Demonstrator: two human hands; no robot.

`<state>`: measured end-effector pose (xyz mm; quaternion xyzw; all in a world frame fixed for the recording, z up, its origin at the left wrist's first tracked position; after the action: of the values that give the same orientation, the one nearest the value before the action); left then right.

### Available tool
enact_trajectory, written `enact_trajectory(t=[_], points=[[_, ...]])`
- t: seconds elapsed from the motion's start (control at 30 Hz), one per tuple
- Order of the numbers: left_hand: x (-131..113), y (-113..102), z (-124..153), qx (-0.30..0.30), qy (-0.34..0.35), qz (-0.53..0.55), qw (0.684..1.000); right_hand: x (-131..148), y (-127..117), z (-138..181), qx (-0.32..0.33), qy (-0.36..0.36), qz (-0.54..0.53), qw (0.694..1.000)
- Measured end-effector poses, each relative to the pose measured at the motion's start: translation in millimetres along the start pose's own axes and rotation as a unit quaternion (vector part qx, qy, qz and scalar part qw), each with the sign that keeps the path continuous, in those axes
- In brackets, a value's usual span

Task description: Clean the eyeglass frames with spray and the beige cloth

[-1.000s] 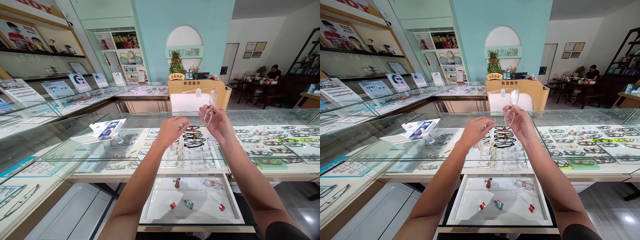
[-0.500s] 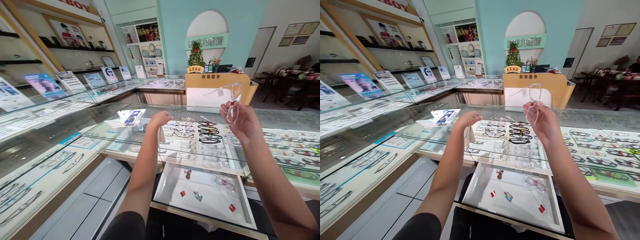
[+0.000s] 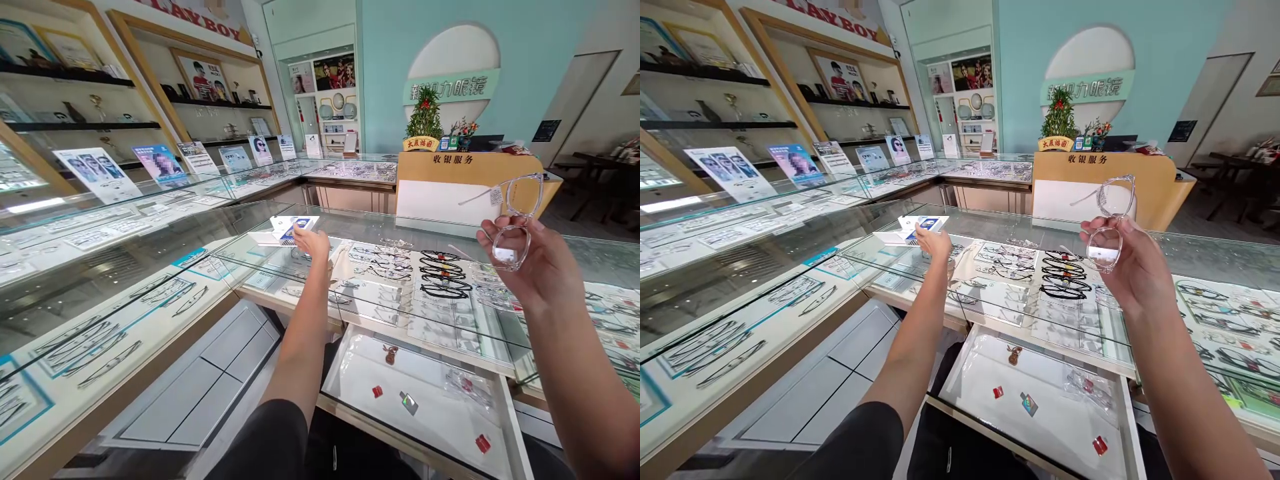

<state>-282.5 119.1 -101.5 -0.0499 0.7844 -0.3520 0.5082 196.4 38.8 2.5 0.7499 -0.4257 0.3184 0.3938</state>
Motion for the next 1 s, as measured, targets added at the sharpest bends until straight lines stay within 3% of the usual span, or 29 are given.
enact_trajectory(t=[0.27,0.43,0.53,0.67,0.73,0.83,0.93,1.0], points=[[31,16,-8,0.036,-0.052,0.002,0.998,8,7,5,0.000,-0.007,0.002,1.000],[33,17,-3,0.064,-0.061,0.027,0.996,11,8,8,-0.021,0.003,-0.004,1.000],[12,7,-2,0.078,-0.022,0.066,0.995,12,9,7,-0.021,0.009,-0.006,1.000],[-48,-4,10,0.145,0.094,0.148,0.974,10,10,3,-0.004,0.001,-0.002,1.000],[-85,-7,30,0.192,0.157,0.192,0.950,9,11,0,-0.002,-0.001,-0.004,1.000],[-135,-10,82,0.276,0.239,0.260,0.894,5,11,-2,-0.012,0.015,-0.016,1.000],[-175,-19,152,0.422,0.308,0.409,0.749,5,15,-1,-0.008,0.027,-0.001,1.000],[-189,-25,190,0.500,0.301,0.444,0.680,6,17,0,-0.005,0.019,0.020,1.000]])
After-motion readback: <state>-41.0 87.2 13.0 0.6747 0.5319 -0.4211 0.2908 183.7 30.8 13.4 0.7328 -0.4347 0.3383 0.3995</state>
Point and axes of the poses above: each hand's wrist, its own z-axis away from the middle knuckle, its own y-axis out of the palm, x = y × z, the point moved 6 cm from there along -z, towards the middle knuckle, and after that the axes turned 6 degrees about x, right-handed, at the moved point
